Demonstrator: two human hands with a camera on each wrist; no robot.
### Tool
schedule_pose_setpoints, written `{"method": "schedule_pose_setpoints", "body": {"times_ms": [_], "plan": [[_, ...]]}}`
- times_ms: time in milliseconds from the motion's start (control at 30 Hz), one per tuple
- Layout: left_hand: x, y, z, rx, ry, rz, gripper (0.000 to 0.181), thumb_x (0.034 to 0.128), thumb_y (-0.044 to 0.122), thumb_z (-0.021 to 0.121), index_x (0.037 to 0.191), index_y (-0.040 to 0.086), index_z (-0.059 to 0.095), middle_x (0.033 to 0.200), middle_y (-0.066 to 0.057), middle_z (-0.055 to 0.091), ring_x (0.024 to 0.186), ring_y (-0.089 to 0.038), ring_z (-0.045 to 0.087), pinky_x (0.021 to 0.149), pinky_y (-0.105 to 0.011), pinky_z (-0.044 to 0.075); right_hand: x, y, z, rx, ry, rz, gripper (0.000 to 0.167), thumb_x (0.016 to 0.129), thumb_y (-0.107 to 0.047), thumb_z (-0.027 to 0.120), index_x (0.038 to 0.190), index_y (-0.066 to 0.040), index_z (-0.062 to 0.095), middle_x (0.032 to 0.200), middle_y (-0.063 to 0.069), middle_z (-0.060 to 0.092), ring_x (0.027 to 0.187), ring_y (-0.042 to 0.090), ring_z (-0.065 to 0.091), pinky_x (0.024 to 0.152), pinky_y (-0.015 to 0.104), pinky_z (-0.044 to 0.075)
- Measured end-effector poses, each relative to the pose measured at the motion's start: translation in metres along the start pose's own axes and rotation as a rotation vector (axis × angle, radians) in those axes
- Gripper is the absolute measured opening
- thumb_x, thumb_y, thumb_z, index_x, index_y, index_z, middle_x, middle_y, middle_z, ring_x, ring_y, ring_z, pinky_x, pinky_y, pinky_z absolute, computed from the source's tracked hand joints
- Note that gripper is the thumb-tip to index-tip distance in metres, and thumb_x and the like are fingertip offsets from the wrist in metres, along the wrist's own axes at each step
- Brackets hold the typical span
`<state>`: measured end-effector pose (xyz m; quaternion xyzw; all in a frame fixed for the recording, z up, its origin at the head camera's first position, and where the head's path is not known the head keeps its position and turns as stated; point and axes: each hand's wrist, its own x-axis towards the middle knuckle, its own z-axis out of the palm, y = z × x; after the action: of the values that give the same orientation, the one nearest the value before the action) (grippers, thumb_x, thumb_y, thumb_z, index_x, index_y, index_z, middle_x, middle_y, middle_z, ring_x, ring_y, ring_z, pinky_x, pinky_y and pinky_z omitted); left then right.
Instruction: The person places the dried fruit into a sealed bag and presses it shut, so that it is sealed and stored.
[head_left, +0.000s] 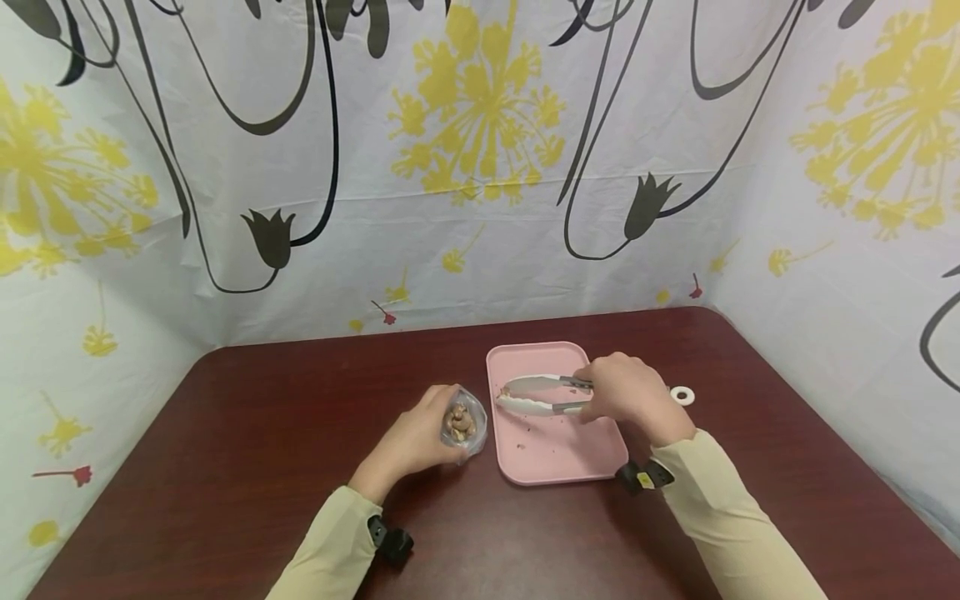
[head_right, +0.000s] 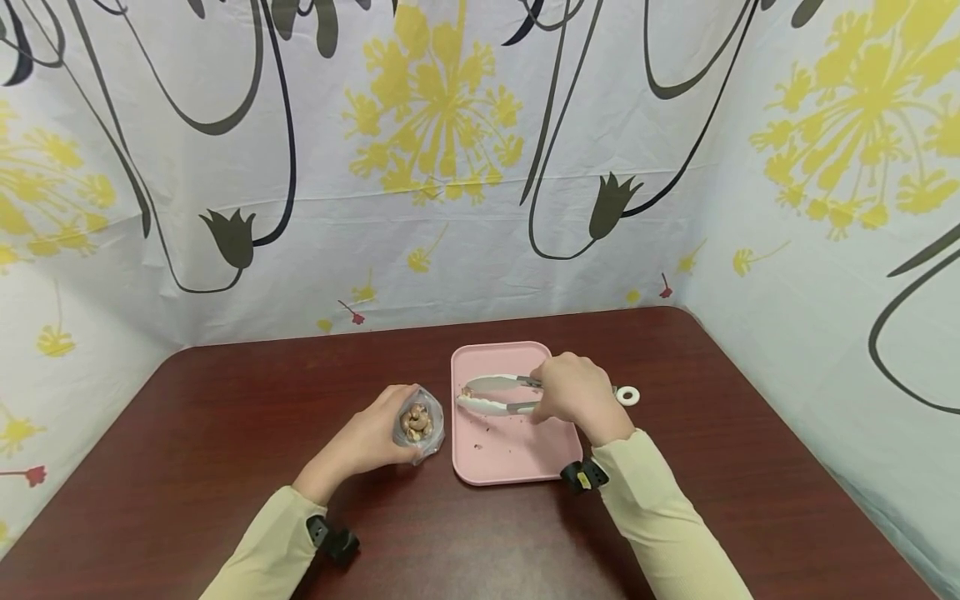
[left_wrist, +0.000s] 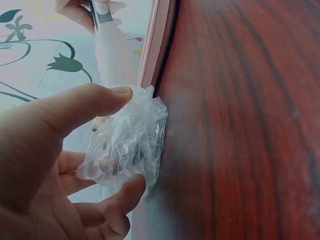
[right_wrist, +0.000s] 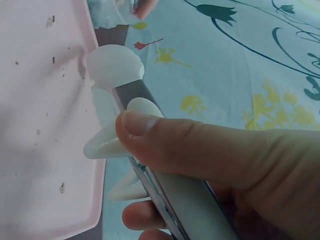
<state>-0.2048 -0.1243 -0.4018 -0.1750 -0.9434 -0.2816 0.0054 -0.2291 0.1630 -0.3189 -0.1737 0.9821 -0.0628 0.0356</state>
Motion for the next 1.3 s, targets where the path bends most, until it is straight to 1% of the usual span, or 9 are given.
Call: {"method": "schedule_pose_setpoints", "body": {"times_ms": [133,300,533,733,867,967,1133,1300], "plan": [[0.001,0.000,0.000,0.000,0.001,0.005,0.093,0.0674,0.027,0.083,0.145,0.006,0.036,0.142,-0.009,0.042,0.106,-0.025,0.057,0.089,-0.043,0.049,-0.004,-0.002,-0.005,-0.007,0.018,-0.013,0.028,0.064,-0.031,0.084,0.088,-0.022,0.072,0.069,-0.003,0.057,0.065,0.017,0.050,0.054,0.033,0.039],[0.001,0.000,0.000,-0.001,-0.002,0.001,0.093,0.0672,0.027,0.084,0.145,0.006,0.036,0.142,-0.009,0.042,0.106,-0.025,0.057,0.089,-0.044,0.049,-0.010,-0.007,-0.012,-0.011,0.033,-0.037,0.031,0.063,-0.032,0.085,0.089,-0.023,0.071,0.068,-0.004,0.057,0.064,0.016,0.051,0.055,0.033,0.040],[0.000,0.000,0.001,-0.002,-0.005,-0.008,0.092,0.0674,0.027,0.084,0.144,0.007,0.037,0.142,-0.008,0.042,0.106,-0.025,0.057,0.089,-0.044,0.049,-0.016,-0.018,-0.018,0.030,0.014,-0.051,0.035,0.062,-0.033,0.086,0.094,-0.027,0.072,0.069,-0.005,0.058,0.065,0.015,0.052,0.057,0.033,0.041],[0.001,0.000,0.001,-0.005,-0.014,-0.027,0.091,0.0678,0.027,0.084,0.144,0.009,0.037,0.142,-0.008,0.042,0.106,-0.024,0.057,0.088,-0.044,0.049,-0.020,-0.026,-0.020,0.039,0.020,-0.087,0.031,0.062,-0.030,0.085,0.089,-0.029,0.071,0.064,-0.006,0.054,0.061,0.014,0.049,0.053,0.031,0.038],[0.001,0.000,0.000,-0.006,-0.015,-0.027,0.092,0.0683,0.027,0.084,0.145,0.009,0.037,0.143,-0.007,0.041,0.105,-0.024,0.058,0.087,-0.044,0.049,-0.020,-0.031,-0.019,0.029,0.032,-0.117,0.027,0.062,-0.029,0.085,0.084,-0.030,0.069,0.061,-0.007,0.052,0.059,0.013,0.047,0.051,0.030,0.037],[0.001,-0.001,0.000,-0.007,-0.017,-0.023,0.091,0.0687,0.028,0.083,0.145,0.009,0.037,0.143,-0.007,0.042,0.104,-0.024,0.058,0.086,-0.043,0.049,-0.018,-0.035,-0.019,0.022,0.036,-0.134,0.027,0.062,-0.029,0.085,0.083,-0.030,0.069,0.061,-0.007,0.052,0.058,0.013,0.047,0.051,0.030,0.037],[0.000,0.000,-0.001,-0.011,-0.023,-0.030,0.090,0.0692,0.028,0.083,0.145,0.012,0.037,0.142,-0.005,0.042,0.102,-0.023,0.058,0.085,-0.043,0.049,-0.014,-0.042,-0.017,0.022,0.032,-0.139,0.026,0.061,-0.027,0.085,0.081,-0.030,0.069,0.061,-0.008,0.052,0.059,0.014,0.048,0.051,0.031,0.038],[0.000,0.000,-0.001,-0.012,-0.025,-0.028,0.090,0.0693,0.028,0.083,0.145,0.012,0.037,0.142,-0.005,0.042,0.103,-0.023,0.057,0.086,-0.043,0.049,-0.011,-0.048,-0.013,0.020,0.012,-0.124,0.025,0.062,-0.027,0.085,0.080,-0.030,0.069,0.062,-0.009,0.053,0.059,0.014,0.049,0.052,0.031,0.038]]}}
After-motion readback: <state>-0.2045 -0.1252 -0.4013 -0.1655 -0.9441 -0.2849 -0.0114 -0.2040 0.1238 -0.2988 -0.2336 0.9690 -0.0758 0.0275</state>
